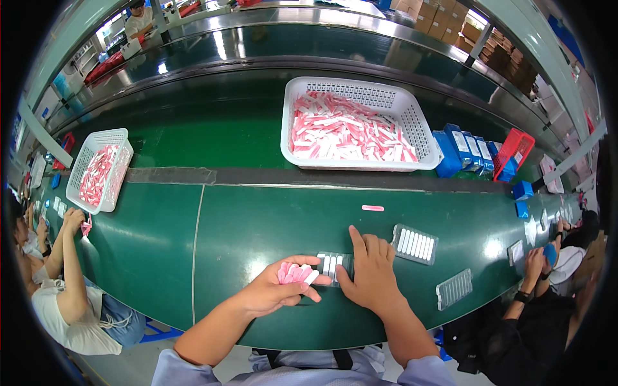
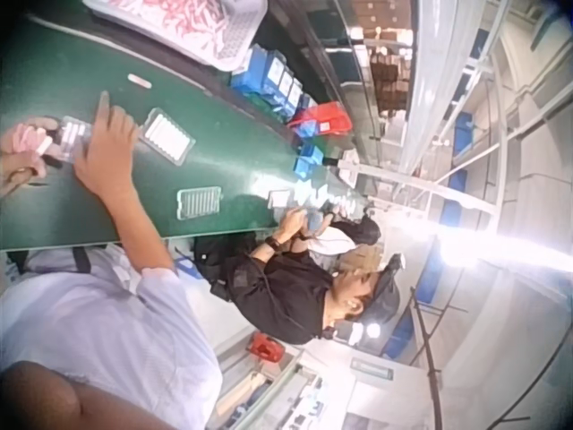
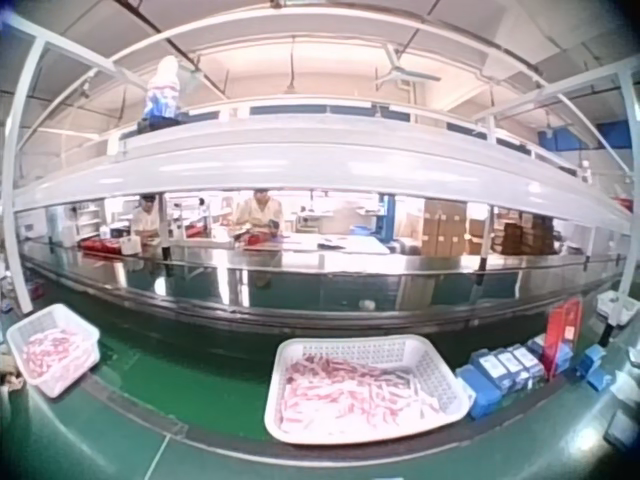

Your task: The person holds plastic strips and inserts them one by one into the slots of plastic packaging trays by hand.

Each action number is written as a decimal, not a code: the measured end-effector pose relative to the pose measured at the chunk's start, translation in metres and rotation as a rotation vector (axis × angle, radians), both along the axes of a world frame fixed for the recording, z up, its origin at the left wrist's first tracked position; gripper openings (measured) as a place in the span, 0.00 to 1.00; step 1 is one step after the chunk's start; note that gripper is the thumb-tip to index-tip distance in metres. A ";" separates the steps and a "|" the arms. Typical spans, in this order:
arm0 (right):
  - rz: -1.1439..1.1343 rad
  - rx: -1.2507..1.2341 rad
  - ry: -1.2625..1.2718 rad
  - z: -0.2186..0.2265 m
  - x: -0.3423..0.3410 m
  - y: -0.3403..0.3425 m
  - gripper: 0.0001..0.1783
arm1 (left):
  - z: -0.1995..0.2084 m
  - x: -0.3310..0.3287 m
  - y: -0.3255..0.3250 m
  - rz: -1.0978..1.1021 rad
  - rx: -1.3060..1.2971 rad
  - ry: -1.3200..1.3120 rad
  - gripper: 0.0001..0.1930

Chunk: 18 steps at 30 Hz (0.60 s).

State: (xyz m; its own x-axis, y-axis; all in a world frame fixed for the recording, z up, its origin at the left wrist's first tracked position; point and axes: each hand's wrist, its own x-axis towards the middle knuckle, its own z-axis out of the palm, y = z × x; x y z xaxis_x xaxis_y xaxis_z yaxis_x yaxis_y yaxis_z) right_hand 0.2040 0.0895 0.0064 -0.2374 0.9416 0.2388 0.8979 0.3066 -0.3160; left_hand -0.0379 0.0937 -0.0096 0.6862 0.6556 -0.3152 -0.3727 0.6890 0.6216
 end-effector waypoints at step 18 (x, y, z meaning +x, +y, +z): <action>0.444 -0.019 0.400 0.007 0.008 -0.003 0.07 | 0.007 0.001 -0.001 -0.084 -0.092 0.035 0.21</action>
